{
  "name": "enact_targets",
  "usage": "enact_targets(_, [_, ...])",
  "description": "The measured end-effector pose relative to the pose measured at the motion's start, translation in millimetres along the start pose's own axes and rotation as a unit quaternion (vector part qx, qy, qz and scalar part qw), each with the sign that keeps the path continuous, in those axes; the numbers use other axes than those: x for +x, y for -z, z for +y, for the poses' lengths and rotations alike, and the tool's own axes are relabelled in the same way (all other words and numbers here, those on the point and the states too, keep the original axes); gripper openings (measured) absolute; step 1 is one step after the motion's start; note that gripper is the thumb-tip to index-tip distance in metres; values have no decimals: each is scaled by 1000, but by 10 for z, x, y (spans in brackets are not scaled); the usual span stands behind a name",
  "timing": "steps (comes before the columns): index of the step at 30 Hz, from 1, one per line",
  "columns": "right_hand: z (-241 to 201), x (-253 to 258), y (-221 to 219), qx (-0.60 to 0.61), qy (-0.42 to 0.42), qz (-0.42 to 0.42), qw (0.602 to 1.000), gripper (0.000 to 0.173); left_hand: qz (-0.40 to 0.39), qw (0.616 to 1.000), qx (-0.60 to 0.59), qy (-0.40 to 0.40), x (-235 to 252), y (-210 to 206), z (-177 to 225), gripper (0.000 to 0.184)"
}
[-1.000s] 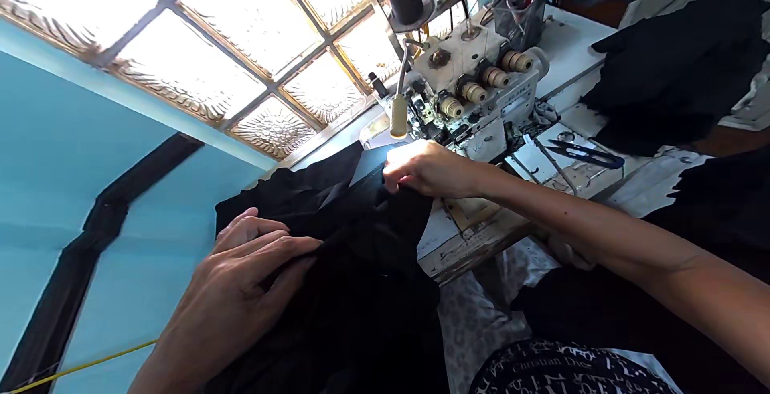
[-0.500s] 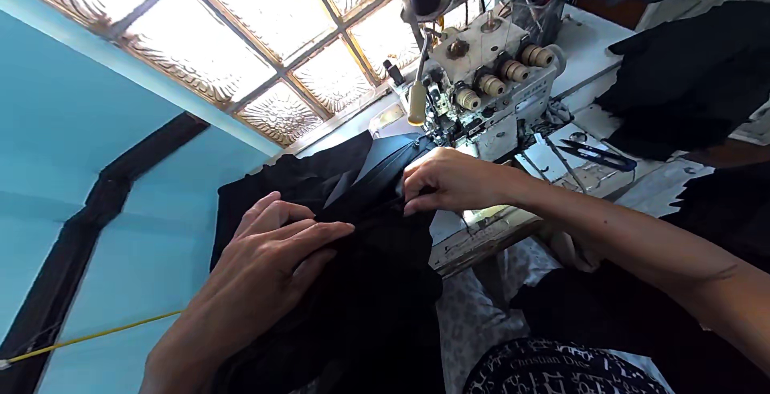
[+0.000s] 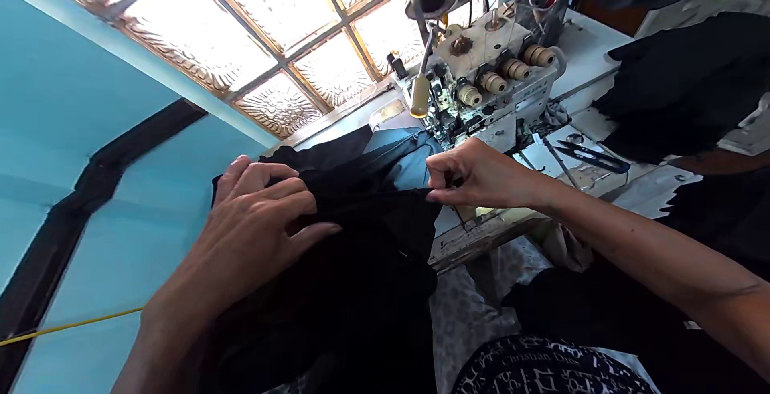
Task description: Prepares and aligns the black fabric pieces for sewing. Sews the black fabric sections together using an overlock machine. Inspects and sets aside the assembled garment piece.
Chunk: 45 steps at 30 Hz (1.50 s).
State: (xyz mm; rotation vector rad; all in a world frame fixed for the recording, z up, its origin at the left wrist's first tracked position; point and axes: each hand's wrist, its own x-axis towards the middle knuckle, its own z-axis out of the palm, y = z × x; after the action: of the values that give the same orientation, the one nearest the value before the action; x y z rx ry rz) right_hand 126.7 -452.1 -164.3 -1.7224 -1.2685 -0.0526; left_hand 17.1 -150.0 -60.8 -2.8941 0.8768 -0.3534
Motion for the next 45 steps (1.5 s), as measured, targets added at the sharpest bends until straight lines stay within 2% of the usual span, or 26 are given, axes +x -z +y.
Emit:
enact_targets(3, [-16, -98, 61, -7, -15, -8, 1000, 19, 18, 999, -50, -3, 51, 4, -93, 48])
enact_targets(7, [-61, -262, 123, -5, -51, 3, 999, 16, 13, 979, -203, -15, 167, 67, -106, 23])
enact_targets(9, [-85, -353, 127, -7, -73, 1, 997, 11, 7, 974, -227, -13, 256, 91, -33, 18])
enact_targets(12, [-23, -493, 117, -25, -46, -23, 998, 19, 48, 990, -135, -22, 407, 35, 120, 22])
enact_targets(15, [27, -611, 89, -37, -8, -12, 999, 9, 80, 995, -42, -51, 541, -11, 287, 27])
enact_targets(20, [-26, -797, 72, -25, -6, 11, 1000, 18, 87, 994, -5, -70, 685, -12, 478, 30])
enact_targets(25, [-11, -778, 32, -20, -97, 28, 995, 14, 76, 994, 6, -80, 760, -107, 482, 32])
enact_targets(27, [59, -714, 21, -23, -108, 46, 993, 16, 77, 994, 12, -72, 774, -134, 454, 31])
enact_targets(37, [514, -333, -121, -109, -75, 162, 978, 25, 95, 995, 7, -29, 793, -231, 353, 31])
enact_targets(42, [595, -227, -109, -116, -47, 152, 980, 27, 89, 996, -21, -1, 735, -297, 250, 32])
enact_targets(45, [533, -197, -10, -85, -25, 109, 990, 36, 70, 994, -84, 8, 706, -325, 231, 31])
